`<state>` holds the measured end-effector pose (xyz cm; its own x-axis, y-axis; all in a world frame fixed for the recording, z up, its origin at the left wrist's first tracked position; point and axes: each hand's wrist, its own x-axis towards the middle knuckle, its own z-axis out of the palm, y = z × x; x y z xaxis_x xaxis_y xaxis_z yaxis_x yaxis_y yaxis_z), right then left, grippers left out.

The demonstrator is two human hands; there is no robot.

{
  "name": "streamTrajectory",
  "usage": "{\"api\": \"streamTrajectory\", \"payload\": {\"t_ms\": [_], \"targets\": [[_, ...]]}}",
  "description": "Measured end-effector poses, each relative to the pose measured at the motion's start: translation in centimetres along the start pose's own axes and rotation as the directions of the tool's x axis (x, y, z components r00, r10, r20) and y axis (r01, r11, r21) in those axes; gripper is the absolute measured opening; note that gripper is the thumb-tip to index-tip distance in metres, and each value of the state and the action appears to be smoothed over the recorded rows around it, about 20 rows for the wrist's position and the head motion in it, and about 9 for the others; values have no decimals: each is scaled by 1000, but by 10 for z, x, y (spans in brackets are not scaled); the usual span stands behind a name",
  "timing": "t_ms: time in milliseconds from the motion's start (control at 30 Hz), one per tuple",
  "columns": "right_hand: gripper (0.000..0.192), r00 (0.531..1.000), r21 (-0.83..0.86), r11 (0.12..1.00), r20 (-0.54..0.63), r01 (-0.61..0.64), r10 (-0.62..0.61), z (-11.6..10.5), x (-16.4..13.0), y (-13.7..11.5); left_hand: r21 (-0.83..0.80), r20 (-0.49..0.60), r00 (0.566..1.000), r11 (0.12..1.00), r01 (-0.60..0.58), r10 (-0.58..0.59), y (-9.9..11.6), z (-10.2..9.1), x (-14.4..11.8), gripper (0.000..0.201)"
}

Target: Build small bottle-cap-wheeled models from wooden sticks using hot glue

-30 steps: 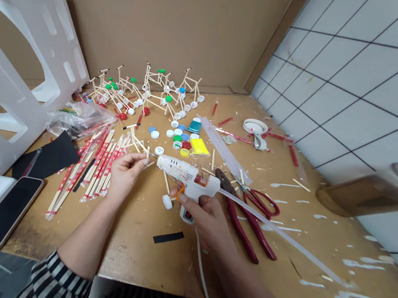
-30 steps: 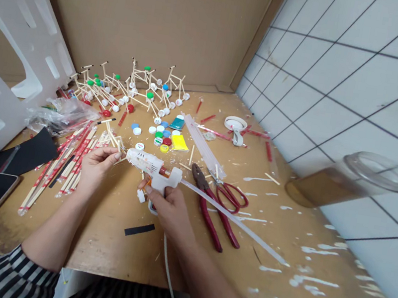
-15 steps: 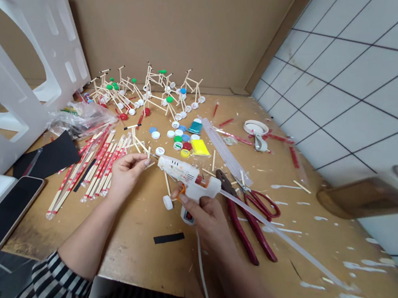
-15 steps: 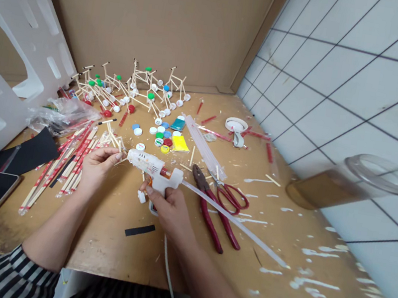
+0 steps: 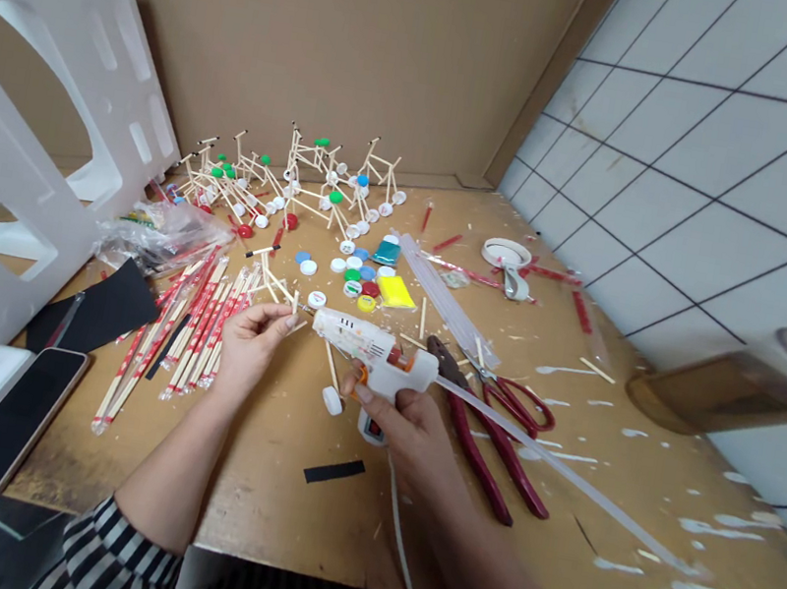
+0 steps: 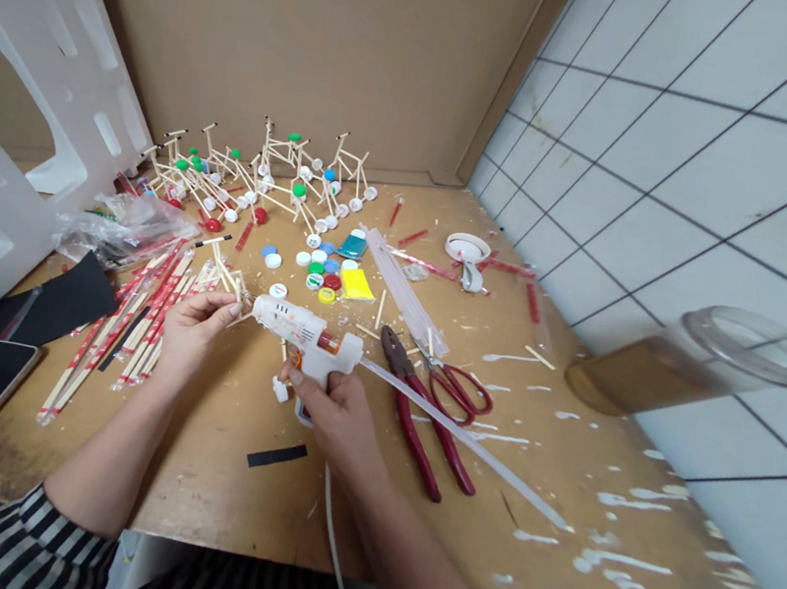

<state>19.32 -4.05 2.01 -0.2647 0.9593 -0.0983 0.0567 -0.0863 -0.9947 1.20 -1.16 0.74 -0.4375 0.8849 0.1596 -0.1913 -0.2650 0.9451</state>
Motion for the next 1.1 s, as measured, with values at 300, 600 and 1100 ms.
{"api": "streamTrajectory", "payload": {"t_ms": [300,600,1100], "targets": [[39,1000,7,1000,-6,15,-15,0,0,1,5,2,1000,1000,4,-4,0,0,0,21],[37,996,-87,993,-24,79,-81,1,-5,-7,19,16,1000,1000,-8,8,1,1,-1,19],[14,861,-467,761,1,451,-509,0,-7,2,36,31,1000,999,-4,3,0,4,-4,20]]}}
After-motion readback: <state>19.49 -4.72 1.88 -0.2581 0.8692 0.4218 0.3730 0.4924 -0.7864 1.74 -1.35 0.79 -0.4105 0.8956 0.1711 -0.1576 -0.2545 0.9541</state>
